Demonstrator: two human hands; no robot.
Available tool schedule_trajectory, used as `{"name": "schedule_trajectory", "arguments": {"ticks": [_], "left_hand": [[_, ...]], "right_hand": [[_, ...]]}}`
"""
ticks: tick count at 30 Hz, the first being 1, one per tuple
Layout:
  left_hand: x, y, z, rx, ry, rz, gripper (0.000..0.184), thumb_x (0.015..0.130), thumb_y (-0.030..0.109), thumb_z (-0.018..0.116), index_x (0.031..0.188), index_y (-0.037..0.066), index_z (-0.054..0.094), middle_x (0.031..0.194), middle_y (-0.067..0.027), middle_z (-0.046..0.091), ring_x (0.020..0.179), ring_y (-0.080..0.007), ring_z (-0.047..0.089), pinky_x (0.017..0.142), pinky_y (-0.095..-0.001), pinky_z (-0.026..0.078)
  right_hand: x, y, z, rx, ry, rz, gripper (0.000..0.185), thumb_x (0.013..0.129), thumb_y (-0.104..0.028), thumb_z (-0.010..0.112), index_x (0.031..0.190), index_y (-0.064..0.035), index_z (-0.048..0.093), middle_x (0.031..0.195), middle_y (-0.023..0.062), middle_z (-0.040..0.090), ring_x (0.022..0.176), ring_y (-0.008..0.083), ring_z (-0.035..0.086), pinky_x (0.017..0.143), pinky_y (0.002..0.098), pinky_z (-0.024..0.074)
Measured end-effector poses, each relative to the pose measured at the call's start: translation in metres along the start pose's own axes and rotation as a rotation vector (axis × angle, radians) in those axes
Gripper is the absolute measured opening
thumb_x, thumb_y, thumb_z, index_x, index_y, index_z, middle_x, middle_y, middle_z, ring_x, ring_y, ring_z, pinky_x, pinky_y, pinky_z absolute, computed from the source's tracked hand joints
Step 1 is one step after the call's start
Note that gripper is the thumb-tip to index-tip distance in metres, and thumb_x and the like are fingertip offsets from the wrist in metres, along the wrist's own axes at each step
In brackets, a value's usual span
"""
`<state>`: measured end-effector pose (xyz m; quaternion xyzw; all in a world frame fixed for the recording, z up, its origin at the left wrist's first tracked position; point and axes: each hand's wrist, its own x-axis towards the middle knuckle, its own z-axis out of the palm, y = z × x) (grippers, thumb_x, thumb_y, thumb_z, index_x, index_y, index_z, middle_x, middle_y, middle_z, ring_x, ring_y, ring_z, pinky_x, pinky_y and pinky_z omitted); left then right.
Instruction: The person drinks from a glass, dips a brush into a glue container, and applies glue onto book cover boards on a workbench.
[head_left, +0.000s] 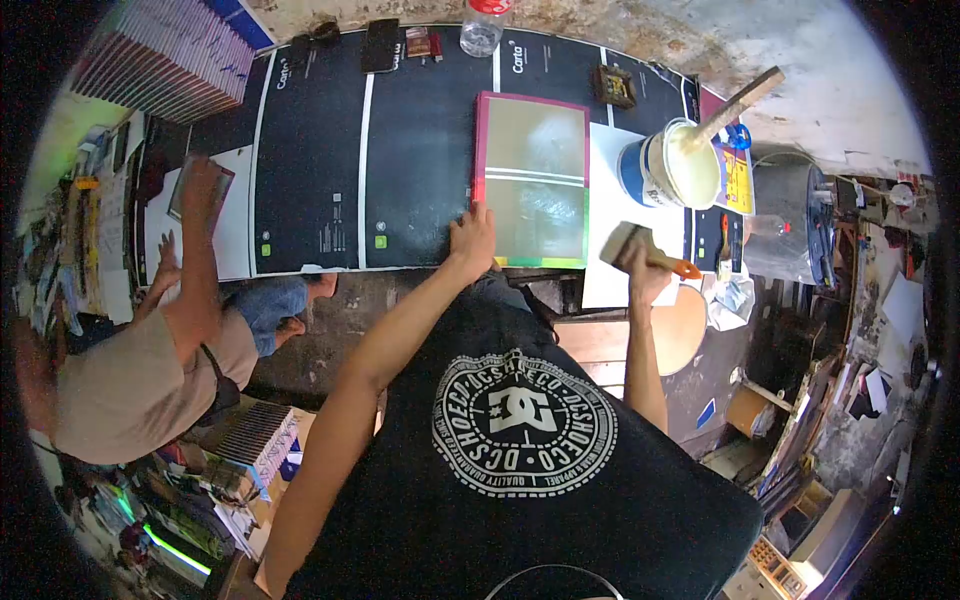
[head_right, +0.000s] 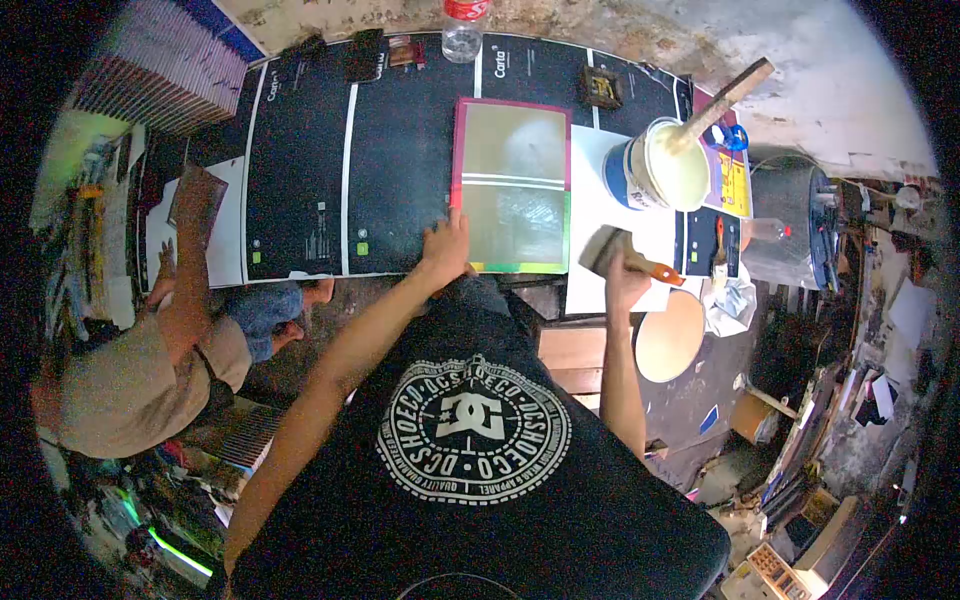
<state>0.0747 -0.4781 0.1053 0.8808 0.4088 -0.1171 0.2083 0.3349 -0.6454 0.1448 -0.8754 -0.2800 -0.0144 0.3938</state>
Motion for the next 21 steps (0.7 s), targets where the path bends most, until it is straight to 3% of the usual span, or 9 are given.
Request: {"name": "schedule_trajectory", "arguments": {"ticks": [4, 9, 11, 13, 14, 15, 16, 19, 21], "left_hand": [[0.009, -0.002, 0.014, 0.030, 0.042, 0.009, 0.092, 0.054, 0.038, 0.091, 0.123, -0.002, 0.045, 0.129, -0.0157, 0.043, 0.112, -0.0327, 0.055, 0.089, -0.0521, 0.048], [0.004, -0.003, 0.006, -0.013, 0.029, 0.025, 0.085, 0.060, 0.031, 0.089, 0.125, -0.002, 0.045, 0.130, -0.0161, 0.042, 0.110, -0.0333, 0.056, 0.089, -0.0533, 0.048], [0.003, -0.001, -0.002, -0.027, -0.008, 0.028, 0.085, 0.060, 0.029, 0.089, 0.126, -0.002, 0.044, 0.130, -0.0163, 0.042, 0.110, -0.0339, 0.055, 0.089, -0.0537, 0.047], [0.007, 0.001, -0.005, -0.017, -0.016, 0.003, 0.086, 0.059, 0.028, 0.089, 0.126, -0.002, 0.044, 0.131, -0.0163, 0.041, 0.110, -0.0346, 0.055, 0.090, -0.0541, 0.047], [0.004, 0.000, -0.002, -0.015, -0.039, -0.009, 0.087, 0.059, 0.028, 0.089, 0.126, -0.002, 0.044, 0.131, -0.0163, 0.041, 0.109, -0.0349, 0.055, 0.091, -0.0542, 0.046], [0.004, -0.002, 0.001, -0.025, -0.026, -0.009, 0.086, 0.059, 0.028, 0.089, 0.126, -0.002, 0.044, 0.131, -0.0165, 0.041, 0.110, -0.0350, 0.055, 0.091, -0.0543, 0.046], [0.007, -0.003, 0.004, -0.035, -0.013, -0.007, 0.086, 0.059, 0.028, 0.089, 0.126, -0.002, 0.044, 0.131, -0.0167, 0.041, 0.110, -0.0350, 0.055, 0.090, -0.0543, 0.047], [-0.002, -0.001, 0.007, -0.043, -0.016, 0.008, 0.085, 0.059, 0.028, 0.090, 0.124, -0.002, 0.045, 0.131, -0.0176, 0.041, 0.111, -0.0352, 0.055, 0.090, -0.0544, 0.047], [0.009, -0.001, 0.002, -0.029, 0.001, 0.020, 0.084, 0.058, 0.027, 0.090, 0.123, -0.002, 0.046, 0.131, -0.0181, 0.041, 0.113, -0.0356, 0.054, 0.090, -0.0548, 0.047]], "right_hand": [[-0.034, -0.030, 0.043, 0.282, -0.242, -0.044, 0.027, 0.084, -0.019, 0.071, 0.093, 0.0063, 0.067, 0.085, 0.0140, 0.071, 0.078, 0.0177, 0.066, 0.070, 0.0341, 0.0512], [-0.062, -0.050, 0.071, 0.136, -0.388, -0.112, 0.029, 0.084, -0.025, 0.072, 0.091, 0.0029, 0.071, 0.070, 0.0140, 0.067, 0.064, 0.0151, 0.062, 0.062, 0.0323, 0.0492], [-0.043, -0.053, 0.049, 0.065, -0.433, 0.096, 0.024, 0.082, -0.022, 0.073, 0.090, 0.0014, 0.071, 0.074, 0.0171, 0.070, 0.064, 0.0209, 0.066, 0.063, 0.0356, 0.0507], [-0.019, 0.013, 0.049, -0.006, -0.197, -0.238, 0.030, 0.084, -0.028, 0.071, 0.084, 0.0010, 0.072, 0.069, 0.0207, 0.067, 0.061, 0.0297, 0.069, 0.059, 0.0390, 0.0521], [-0.005, 0.014, 0.034, -0.205, -0.254, -0.083, 0.031, 0.083, -0.029, 0.071, 0.079, 0.0020, 0.070, 0.066, 0.0202, 0.066, 0.058, 0.0332, 0.067, 0.056, 0.0411, 0.0522], [0.010, 0.027, 0.028, -0.305, -0.191, -0.156, 0.033, 0.081, -0.029, 0.072, 0.074, 0.0027, 0.068, 0.061, 0.0198, 0.065, 0.052, 0.0329, 0.066, 0.052, 0.0408, 0.0514], [0.020, 0.009, 0.019, -0.222, -0.094, -0.268, 0.033, 0.082, -0.028, 0.072, 0.073, 0.0027, 0.067, 0.059, 0.0184, 0.064, 0.051, 0.0322, 0.066, 0.051, 0.0403, 0.0506], [0.034, -0.033, 0.012, -0.053, -0.132, -0.131, 0.030, 0.085, -0.025, 0.072, 0.086, 0.0046, 0.070, 0.071, 0.0160, 0.070, 0.063, 0.0216, 0.069, 0.058, 0.0350, 0.0514], [0.032, -0.041, 0.036, 0.233, -0.127, -0.234, 0.021, 0.084, -0.019, 0.072, 0.079, 0.0015, 0.069, 0.072, 0.0131, 0.070, 0.063, 0.0227, 0.068, 0.062, 0.0343, 0.0517]]}}
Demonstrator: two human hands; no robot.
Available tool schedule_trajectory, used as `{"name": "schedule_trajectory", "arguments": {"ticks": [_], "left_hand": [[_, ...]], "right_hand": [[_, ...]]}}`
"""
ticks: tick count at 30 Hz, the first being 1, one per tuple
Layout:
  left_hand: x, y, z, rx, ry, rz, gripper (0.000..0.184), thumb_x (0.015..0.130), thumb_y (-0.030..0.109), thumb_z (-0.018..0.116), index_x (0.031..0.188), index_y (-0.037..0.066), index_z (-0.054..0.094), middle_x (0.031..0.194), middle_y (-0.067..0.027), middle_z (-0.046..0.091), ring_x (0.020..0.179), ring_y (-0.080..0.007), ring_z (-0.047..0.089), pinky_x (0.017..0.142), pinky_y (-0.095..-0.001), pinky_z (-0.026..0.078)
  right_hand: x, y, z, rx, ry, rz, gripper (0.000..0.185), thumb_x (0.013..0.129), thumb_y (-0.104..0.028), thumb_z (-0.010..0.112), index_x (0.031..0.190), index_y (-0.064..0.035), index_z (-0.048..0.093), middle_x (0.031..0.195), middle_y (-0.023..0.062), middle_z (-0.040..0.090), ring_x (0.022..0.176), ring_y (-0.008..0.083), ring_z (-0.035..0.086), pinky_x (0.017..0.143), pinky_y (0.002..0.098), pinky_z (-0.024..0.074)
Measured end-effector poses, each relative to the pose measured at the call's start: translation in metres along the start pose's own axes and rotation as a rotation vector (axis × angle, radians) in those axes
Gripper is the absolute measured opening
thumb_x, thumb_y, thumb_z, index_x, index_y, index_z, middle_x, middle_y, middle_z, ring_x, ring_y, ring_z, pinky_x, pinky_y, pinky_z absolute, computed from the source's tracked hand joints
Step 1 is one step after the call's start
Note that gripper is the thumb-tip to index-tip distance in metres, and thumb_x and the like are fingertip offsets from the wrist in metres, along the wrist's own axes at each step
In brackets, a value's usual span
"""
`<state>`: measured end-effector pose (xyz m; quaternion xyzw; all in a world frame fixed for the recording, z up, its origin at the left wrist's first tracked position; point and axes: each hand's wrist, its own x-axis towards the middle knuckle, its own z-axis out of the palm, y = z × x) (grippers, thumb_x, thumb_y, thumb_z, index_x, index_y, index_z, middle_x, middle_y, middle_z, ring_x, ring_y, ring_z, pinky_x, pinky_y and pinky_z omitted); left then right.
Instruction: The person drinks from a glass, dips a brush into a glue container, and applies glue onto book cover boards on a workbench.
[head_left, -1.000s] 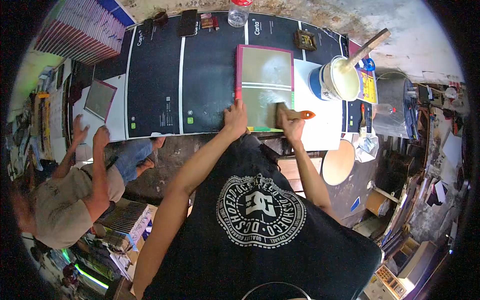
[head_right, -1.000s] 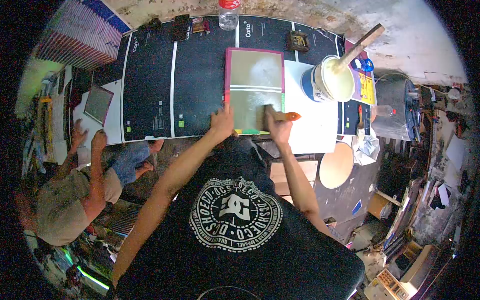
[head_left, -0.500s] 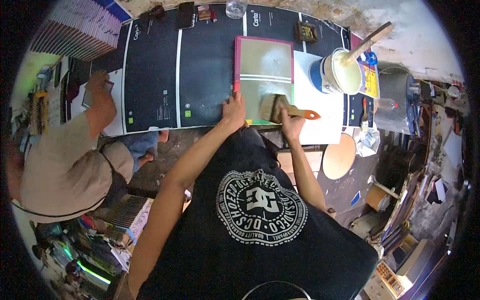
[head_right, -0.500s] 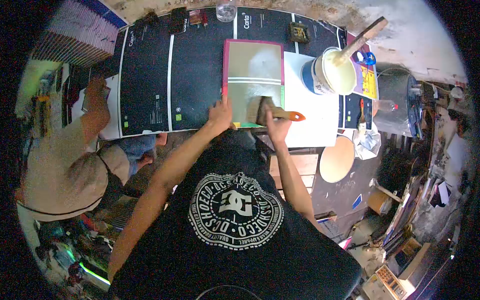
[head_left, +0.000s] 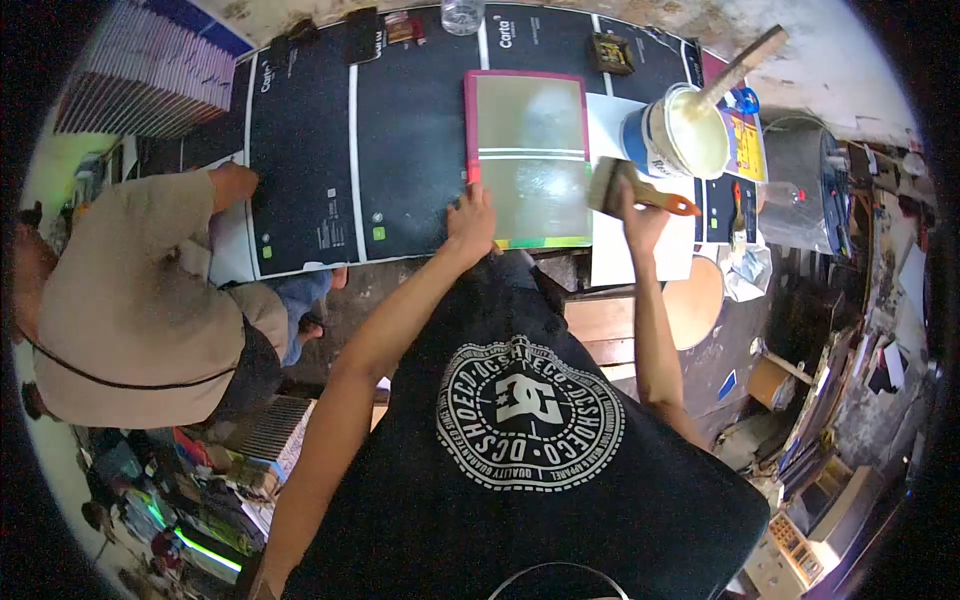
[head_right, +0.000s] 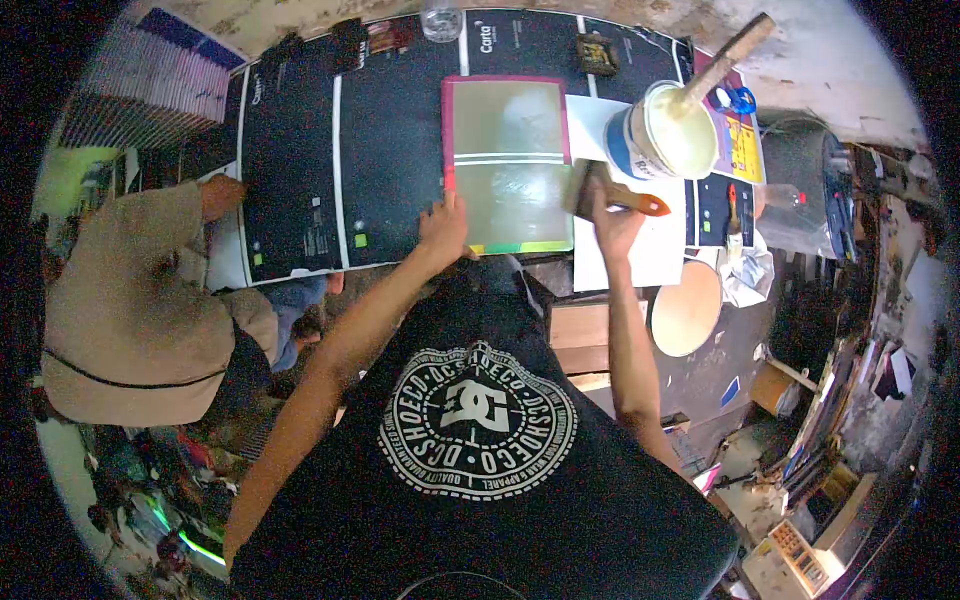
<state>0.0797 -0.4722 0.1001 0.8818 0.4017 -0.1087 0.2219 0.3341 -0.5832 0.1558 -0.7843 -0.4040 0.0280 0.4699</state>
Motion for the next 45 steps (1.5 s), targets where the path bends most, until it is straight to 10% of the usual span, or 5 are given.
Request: {"name": "schedule_trajectory", "arguments": {"ticks": [14, 20, 30, 40, 45], "left_hand": [[0.000, 0.003, -0.001, 0.011, -0.034, -0.031, 0.093, 0.053, 0.034, 0.092, 0.124, -0.002, 0.045, 0.130, -0.0142, 0.042, 0.116, -0.0338, 0.053, 0.092, -0.0539, 0.047], [0.000, 0.001, 0.001, 0.015, -0.020, -0.032, 0.095, 0.053, 0.034, 0.092, 0.126, -0.002, 0.043, 0.131, -0.0149, 0.040, 0.116, -0.0351, 0.053, 0.090, -0.0558, 0.048], [-0.008, 0.002, 0.000, -0.046, -0.009, -0.029, 0.090, 0.057, 0.036, 0.091, 0.124, -0.001, 0.043, 0.128, -0.0137, 0.040, 0.115, -0.0340, 0.053, 0.088, -0.0596, 0.047], [-0.009, 0.000, -0.005, -0.100, -0.064, -0.057, 0.088, 0.058, 0.032, 0.090, 0.125, 0.001, 0.042, 0.135, -0.0162, 0.037, 0.117, -0.0345, 0.052, 0.092, -0.0594, 0.046], [-0.007, 0.005, -0.008, -0.061, -0.071, -0.051, 0.089, 0.059, 0.033, 0.090, 0.126, 0.000, 0.041, 0.136, -0.0162, 0.037, 0.119, -0.0347, 0.051, 0.094, -0.0581, 0.046]], "right_hand": [[0.005, 0.052, -0.003, -0.496, 0.059, -0.018, 0.026, 0.083, -0.025, 0.070, 0.071, -0.0021, 0.066, 0.057, 0.0145, 0.061, 0.052, 0.0294, 0.063, 0.050, 0.0380, 0.0475], [-0.031, -0.022, 0.055, 0.164, -0.053, -0.129, 0.017, 0.085, -0.019, 0.070, 0.080, -0.0027, 0.068, 0.067, 0.0096, 0.065, 0.058, 0.0222, 0.062, 0.056, 0.0338, 0.0485], [-0.048, 0.014, -0.013, -0.442, -0.037, 0.143, 0.029, 0.086, -0.025, 0.069, 0.075, 0.0018, 0.068, 0.060, 0.0146, 0.065, 0.052, 0.0219, 0.064, 0.050, 0.0342, 0.0475], [-0.065, -0.005, 0.041, -0.118, -0.371, 0.228, 0.025, 0.083, -0.023, 0.072, 0.090, 0.0011, 0.071, 0.081, 0.0168, 0.071, 0.077, 0.0247, 0.069, 0.071, 0.0365, 0.0516], [-0.027, 0.034, -0.037, -0.474, -0.047, 0.141, 0.029, 0.085, -0.025, 0.070, 0.081, 0.0031, 0.071, 0.064, 0.0135, 0.066, 0.055, 0.0225, 0.066, 0.052, 0.0366, 0.0498]]}}
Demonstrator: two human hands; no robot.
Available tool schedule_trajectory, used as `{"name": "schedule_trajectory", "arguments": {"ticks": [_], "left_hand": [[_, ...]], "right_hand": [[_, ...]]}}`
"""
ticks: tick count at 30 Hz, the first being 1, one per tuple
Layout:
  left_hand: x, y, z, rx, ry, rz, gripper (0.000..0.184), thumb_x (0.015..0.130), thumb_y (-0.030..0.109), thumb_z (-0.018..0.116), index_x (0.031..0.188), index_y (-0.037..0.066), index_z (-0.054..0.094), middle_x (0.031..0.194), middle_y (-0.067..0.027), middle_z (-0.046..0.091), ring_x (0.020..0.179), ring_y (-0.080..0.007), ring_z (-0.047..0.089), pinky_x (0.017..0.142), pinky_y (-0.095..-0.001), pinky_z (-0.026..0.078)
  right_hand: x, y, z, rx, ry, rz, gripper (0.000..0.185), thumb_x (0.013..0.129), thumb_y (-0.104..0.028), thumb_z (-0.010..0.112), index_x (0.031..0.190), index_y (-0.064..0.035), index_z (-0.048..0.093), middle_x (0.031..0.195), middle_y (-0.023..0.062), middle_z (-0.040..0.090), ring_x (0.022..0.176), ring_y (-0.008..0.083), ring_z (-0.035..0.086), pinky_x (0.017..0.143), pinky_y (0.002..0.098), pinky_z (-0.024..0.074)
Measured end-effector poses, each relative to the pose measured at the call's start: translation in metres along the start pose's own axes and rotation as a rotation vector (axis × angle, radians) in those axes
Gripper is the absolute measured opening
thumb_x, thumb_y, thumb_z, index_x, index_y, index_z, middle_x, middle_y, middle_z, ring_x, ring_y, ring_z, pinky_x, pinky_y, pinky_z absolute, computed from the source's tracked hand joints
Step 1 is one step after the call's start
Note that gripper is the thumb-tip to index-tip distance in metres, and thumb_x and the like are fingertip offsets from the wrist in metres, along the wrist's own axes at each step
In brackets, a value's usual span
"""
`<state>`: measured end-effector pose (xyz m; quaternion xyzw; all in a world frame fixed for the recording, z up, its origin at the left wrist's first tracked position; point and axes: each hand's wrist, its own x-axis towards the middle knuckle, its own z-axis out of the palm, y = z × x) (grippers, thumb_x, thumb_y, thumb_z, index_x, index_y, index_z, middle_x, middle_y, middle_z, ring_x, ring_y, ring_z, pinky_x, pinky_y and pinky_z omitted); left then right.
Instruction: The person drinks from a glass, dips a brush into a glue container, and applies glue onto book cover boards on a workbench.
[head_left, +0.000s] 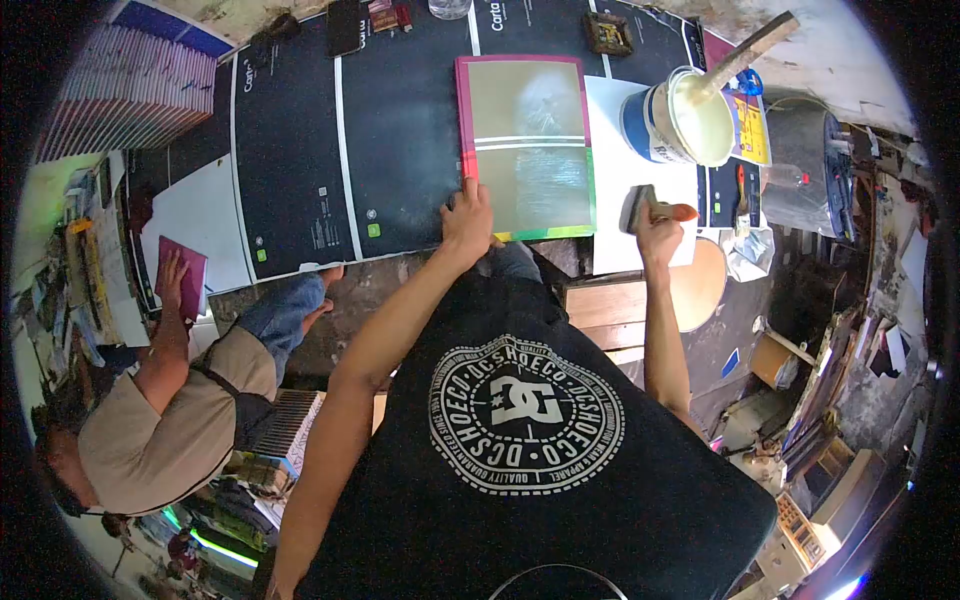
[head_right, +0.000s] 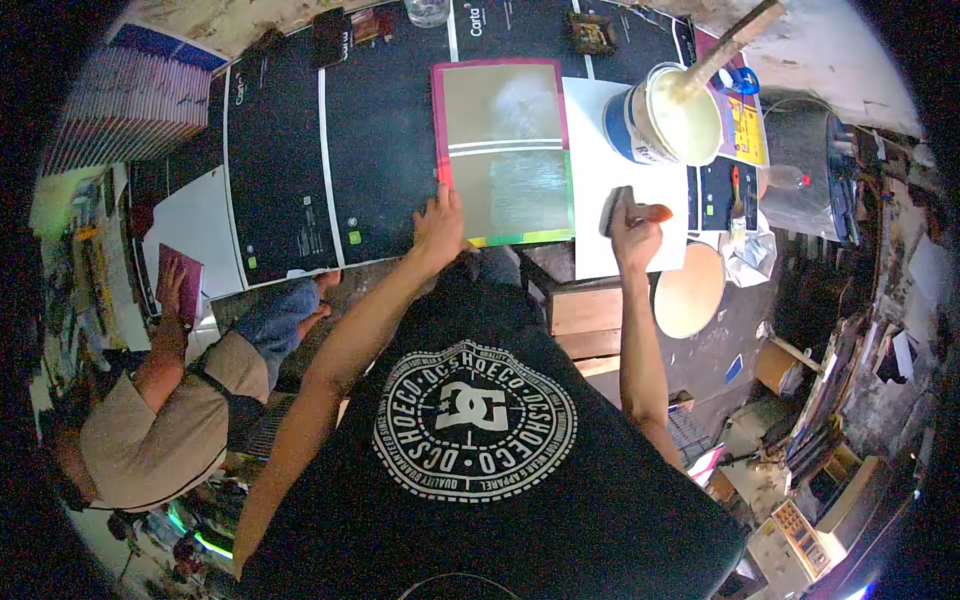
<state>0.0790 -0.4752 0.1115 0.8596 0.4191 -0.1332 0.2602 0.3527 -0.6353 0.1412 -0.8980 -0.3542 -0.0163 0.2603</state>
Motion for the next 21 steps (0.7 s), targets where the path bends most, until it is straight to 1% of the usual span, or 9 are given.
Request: {"name": "schedule_trajectory", "arguments": {"ticks": [3, 6, 7, 9, 11, 15, 17, 19, 21], "left_hand": [[0.004, -0.001, 0.008, 0.004, 0.010, 0.004, 0.091, 0.060, 0.034, 0.090, 0.128, 0.000, 0.039, 0.137, -0.0155, 0.037, 0.119, -0.0342, 0.051, 0.094, -0.0573, 0.046], [0.001, 0.005, -0.006, 0.018, -0.037, -0.035, 0.093, 0.059, 0.034, 0.090, 0.129, 0.000, 0.038, 0.137, -0.0149, 0.037, 0.119, -0.0333, 0.052, 0.094, -0.0564, 0.047], [0.001, 0.006, -0.008, 0.013, -0.037, -0.034, 0.093, 0.059, 0.034, 0.090, 0.129, 0.000, 0.039, 0.138, -0.0150, 0.037, 0.119, -0.0336, 0.052, 0.093, -0.0566, 0.047], [0.003, 0.005, -0.004, 0.001, -0.041, -0.020, 0.094, 0.058, 0.034, 0.090, 0.129, 0.001, 0.039, 0.138, -0.0152, 0.037, 0.118, -0.0341, 0.052, 0.092, -0.0570, 0.047], [0.005, 0.005, -0.005, -0.016, -0.020, -0.015, 0.096, 0.057, 0.034, 0.090, 0.130, 0.000, 0.038, 0.137, -0.0169, 0.037, 0.116, -0.0363, 0.052, 0.090, -0.0584, 0.047], [0.001, -0.001, 0.004, -0.025, 0.015, 0.029, 0.101, 0.055, 0.037, 0.090, 0.132, -0.002, 0.037, 0.135, -0.0172, 0.038, 0.113, -0.0369, 0.053, 0.086, -0.0580, 0.048], [0.003, -0.005, 0.011, -0.009, 0.074, 0.057, 0.107, 0.054, 0.040, 0.090, 0.134, -0.002, 0.034, 0.136, -0.0166, 0.038, 0.113, -0.0374, 0.054, 0.085, -0.0569, 0.049], [0.002, -0.002, 0.005, 0.037, 0.032, 0.048, 0.108, 0.054, 0.044, 0.089, 0.134, -0.005, 0.034, 0.133, -0.0163, 0.039, 0.111, -0.0357, 0.055, 0.084, -0.0538, 0.050], [0.005, 0.001, 0.002, 0.083, 0.021, 0.039, 0.108, 0.054, 0.046, 0.088, 0.133, -0.005, 0.035, 0.133, -0.0161, 0.039, 0.111, -0.0347, 0.055, 0.084, -0.0526, 0.050]], "right_hand": [[0.016, -0.028, 0.011, 0.396, 0.001, -0.083, 0.019, 0.085, -0.015, 0.070, 0.087, 0.0041, 0.069, 0.069, 0.0108, 0.065, 0.059, 0.0191, 0.063, 0.061, 0.0310, 0.0498], [0.025, -0.061, 0.032, 0.406, -0.442, -0.245, 0.018, 0.085, -0.014, 0.069, 0.098, -0.0028, 0.068, 0.087, 0.0118, 0.067, 0.084, 0.0246, 0.063, 0.074, 0.0352, 0.0490], [0.040, -0.055, 0.040, 0.246, -0.429, -0.523, 0.019, 0.085, -0.019, 0.069, 0.095, -0.0030, 0.067, 0.084, 0.0136, 0.066, 0.077, 0.0311, 0.063, 0.069, 0.0396, 0.0495], [0.068, -0.027, 0.056, 0.040, -0.312, -0.117, 0.019, 0.085, -0.023, 0.069, 0.090, -0.0046, 0.067, 0.080, 0.0144, 0.065, 0.070, 0.0346, 0.063, 0.061, 0.0424, 0.0487], [0.100, -0.013, 0.055, -0.189, 0.007, -0.405, 0.018, 0.085, -0.023, 0.069, 0.093, -0.0067, 0.067, 0.079, 0.0143, 0.067, 0.064, 0.0317, 0.063, 0.053, 0.0401, 0.0475], [0.094, -0.051, 0.047, 0.455, -0.356, -0.374, 0.018, 0.083, -0.019, 0.071, 0.096, -0.0070, 0.071, 0.088, 0.0130, 0.069, 0.073, 0.0230, 0.064, 0.065, 0.0357, 0.0503], [0.099, -0.061, 0.061, 0.325, -0.385, -0.807, 0.018, 0.082, -0.019, 0.069, 0.097, -0.0081, 0.070, 0.088, 0.0144, 0.068, 0.080, 0.0311, 0.066, 0.069, 0.0411, 0.0522], [0.126, -0.045, 0.084, 0.015, -0.356, -0.476, 0.016, 0.081, -0.022, 0.067, 0.091, -0.0101, 0.069, 0.084, 0.0152, 0.067, 0.077, 0.0360, 0.065, 0.065, 0.0451, 0.0521], [0.150, -0.063, 0.080, -0.022, -0.055, -0.503, 0.014, 0.082, -0.024, 0.067, 0.083, -0.0104, 0.067, 0.076, 0.0139, 0.064, 0.072, 0.0356, 0.063, 0.061, 0.0460, 0.0505]]}}
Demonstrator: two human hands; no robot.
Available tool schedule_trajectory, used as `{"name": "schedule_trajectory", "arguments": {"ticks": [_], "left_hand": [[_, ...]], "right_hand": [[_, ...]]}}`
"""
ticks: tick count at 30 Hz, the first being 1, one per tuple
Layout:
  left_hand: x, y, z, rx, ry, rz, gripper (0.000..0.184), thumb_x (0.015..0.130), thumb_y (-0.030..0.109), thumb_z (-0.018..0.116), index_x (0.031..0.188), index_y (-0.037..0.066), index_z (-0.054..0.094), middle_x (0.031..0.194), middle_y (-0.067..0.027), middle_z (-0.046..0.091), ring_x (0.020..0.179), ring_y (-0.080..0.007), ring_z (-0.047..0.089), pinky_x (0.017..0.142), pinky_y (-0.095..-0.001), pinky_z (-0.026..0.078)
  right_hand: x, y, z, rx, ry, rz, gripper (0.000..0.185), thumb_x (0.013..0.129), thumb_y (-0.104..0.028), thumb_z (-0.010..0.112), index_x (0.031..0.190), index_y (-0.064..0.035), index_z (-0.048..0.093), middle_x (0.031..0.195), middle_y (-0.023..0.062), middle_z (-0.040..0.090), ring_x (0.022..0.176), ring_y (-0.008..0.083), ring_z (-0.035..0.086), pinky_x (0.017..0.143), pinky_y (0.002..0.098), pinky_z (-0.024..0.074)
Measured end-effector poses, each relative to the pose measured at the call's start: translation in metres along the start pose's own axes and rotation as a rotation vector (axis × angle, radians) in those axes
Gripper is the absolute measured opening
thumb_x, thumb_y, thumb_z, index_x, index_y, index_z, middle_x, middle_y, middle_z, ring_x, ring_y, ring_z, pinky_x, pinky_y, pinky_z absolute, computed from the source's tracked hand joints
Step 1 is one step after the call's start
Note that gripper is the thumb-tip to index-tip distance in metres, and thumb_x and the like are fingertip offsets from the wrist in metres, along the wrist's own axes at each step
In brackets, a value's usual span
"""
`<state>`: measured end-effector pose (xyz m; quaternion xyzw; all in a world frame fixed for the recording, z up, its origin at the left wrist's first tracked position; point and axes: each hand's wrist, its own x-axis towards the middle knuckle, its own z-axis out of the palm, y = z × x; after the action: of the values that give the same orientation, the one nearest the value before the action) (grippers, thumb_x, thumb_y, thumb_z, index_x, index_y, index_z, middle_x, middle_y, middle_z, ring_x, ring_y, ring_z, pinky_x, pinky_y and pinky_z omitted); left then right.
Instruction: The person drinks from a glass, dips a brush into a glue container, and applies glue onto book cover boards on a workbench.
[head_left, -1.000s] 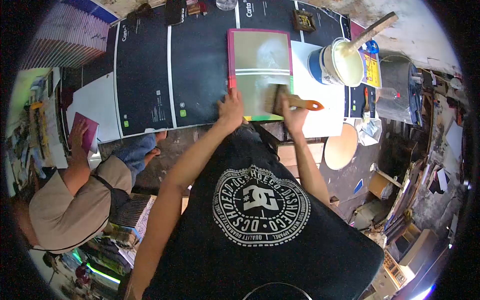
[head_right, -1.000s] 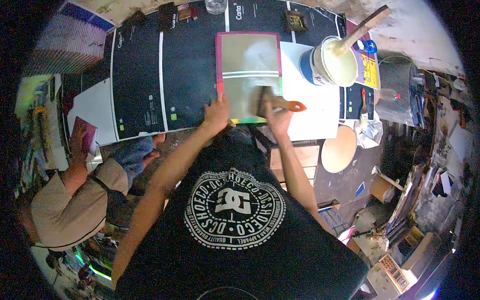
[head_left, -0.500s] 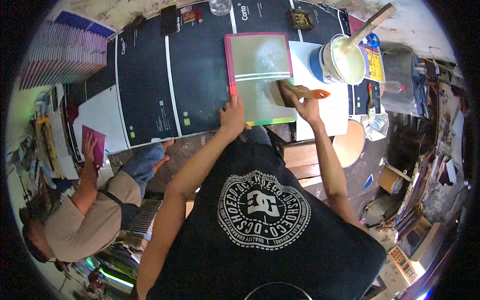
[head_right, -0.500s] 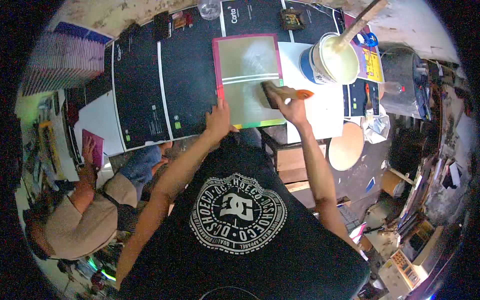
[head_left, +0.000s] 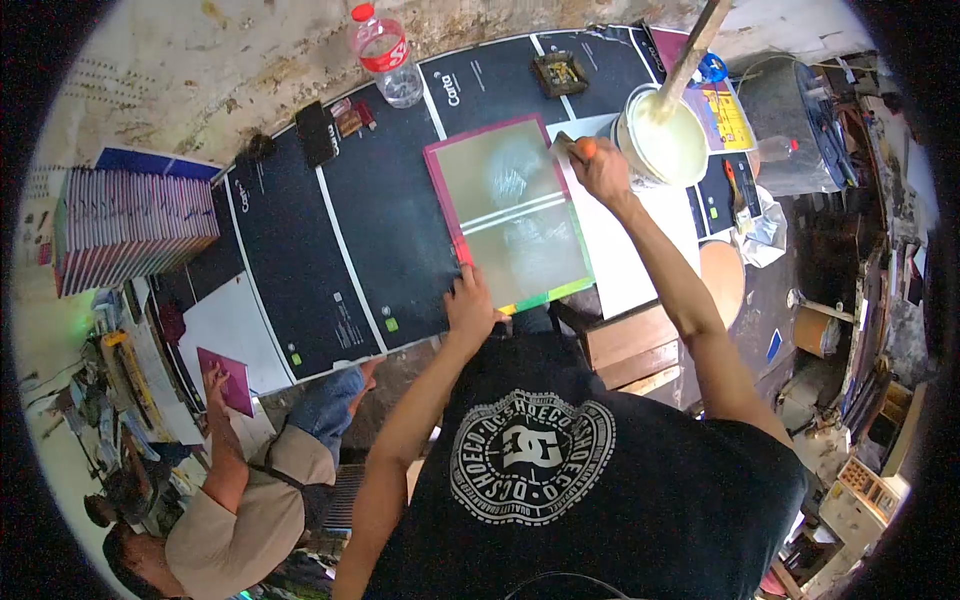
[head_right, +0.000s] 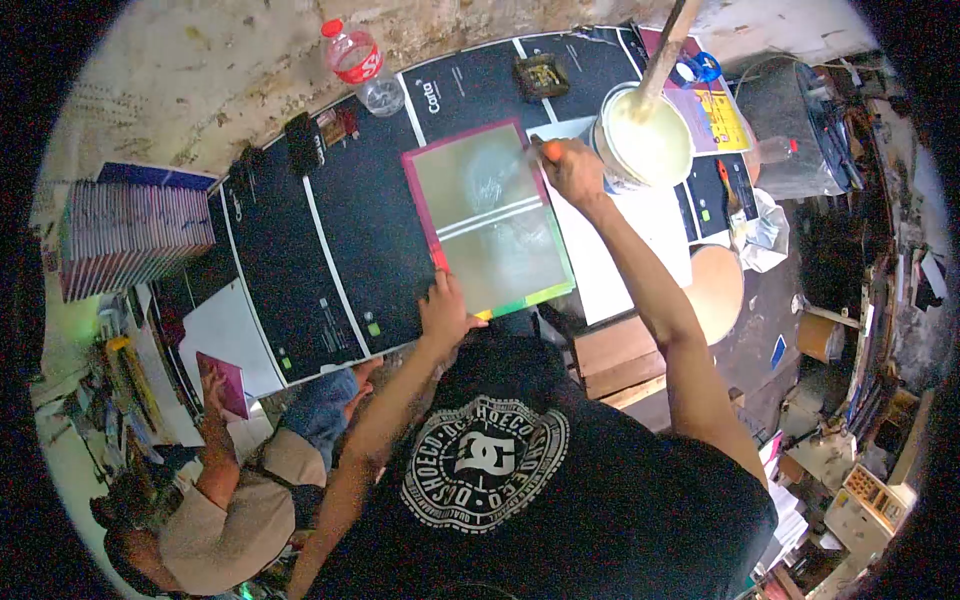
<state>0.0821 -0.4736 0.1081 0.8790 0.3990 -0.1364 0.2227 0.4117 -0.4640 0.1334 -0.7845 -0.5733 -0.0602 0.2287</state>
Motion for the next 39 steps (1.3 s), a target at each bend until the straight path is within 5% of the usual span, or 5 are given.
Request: {"name": "schedule_trajectory", "arguments": {"ticks": [8, 16, 30, 35, 39], "left_hand": [[0.001, 0.008, -0.012, 0.049, -0.050, -0.032, 0.093, 0.059, 0.043, 0.087, 0.127, -0.003, 0.043, 0.136, -0.0166, 0.040, 0.112, -0.0301, 0.055, 0.087, -0.0512, 0.050], [0.007, 0.010, -0.016, 0.020, -0.077, -0.041, 0.087, 0.059, 0.041, 0.087, 0.123, -0.001, 0.046, 0.132, -0.0144, 0.041, 0.112, -0.0295, 0.054, 0.085, -0.0507, 0.050], [0.007, 0.012, -0.016, -0.001, -0.116, -0.071, 0.088, 0.060, 0.036, 0.088, 0.125, -0.003, 0.043, 0.132, -0.0163, 0.040, 0.115, -0.0323, 0.052, 0.089, -0.0537, 0.049], [0.009, 0.006, -0.001, -0.036, -0.092, -0.049, 0.088, 0.060, 0.033, 0.089, 0.126, -0.004, 0.043, 0.136, -0.0183, 0.038, 0.115, -0.0332, 0.052, 0.088, -0.0543, 0.049], [0.007, 0.007, -0.004, -0.048, -0.088, -0.058, 0.088, 0.060, 0.032, 0.089, 0.125, -0.004, 0.043, 0.137, -0.0195, 0.037, 0.114, -0.0336, 0.053, 0.087, -0.0551, 0.049]], "right_hand": [[0.059, 0.033, 0.069, -0.066, -0.318, 0.166, 0.027, 0.076, -0.021, 0.069, 0.101, -0.0127, 0.067, 0.086, 0.0154, 0.068, 0.083, 0.0340, 0.067, 0.075, 0.0459, 0.0522], [0.095, -0.006, 0.051, 0.464, -0.294, -0.489, 0.026, 0.079, -0.032, 0.068, 0.086, -0.0066, 0.065, 0.080, 0.0185, 0.066, 0.077, 0.0386, 0.065, 0.070, 0.0491, 0.0509], [0.180, -0.018, 0.101, -0.069, -0.299, -0.190, 0.029, 0.079, -0.038, 0.066, 0.084, -0.0090, 0.069, 0.089, 0.0173, 0.069, 0.078, 0.0389, 0.066, 0.069, 0.0501, 0.0526], [0.140, -0.039, 0.081, 0.660, -0.523, -0.548, 0.038, 0.082, -0.045, 0.066, 0.086, -0.0072, 0.068, 0.082, 0.0195, 0.068, 0.074, 0.0389, 0.066, 0.069, 0.0474, 0.0535], [0.152, 0.005, 0.065, 0.050, -0.324, -0.011, 0.041, 0.084, -0.046, 0.066, 0.096, -0.0071, 0.068, 0.083, 0.0199, 0.068, 0.078, 0.0387, 0.067, 0.069, 0.0460, 0.0535]]}}
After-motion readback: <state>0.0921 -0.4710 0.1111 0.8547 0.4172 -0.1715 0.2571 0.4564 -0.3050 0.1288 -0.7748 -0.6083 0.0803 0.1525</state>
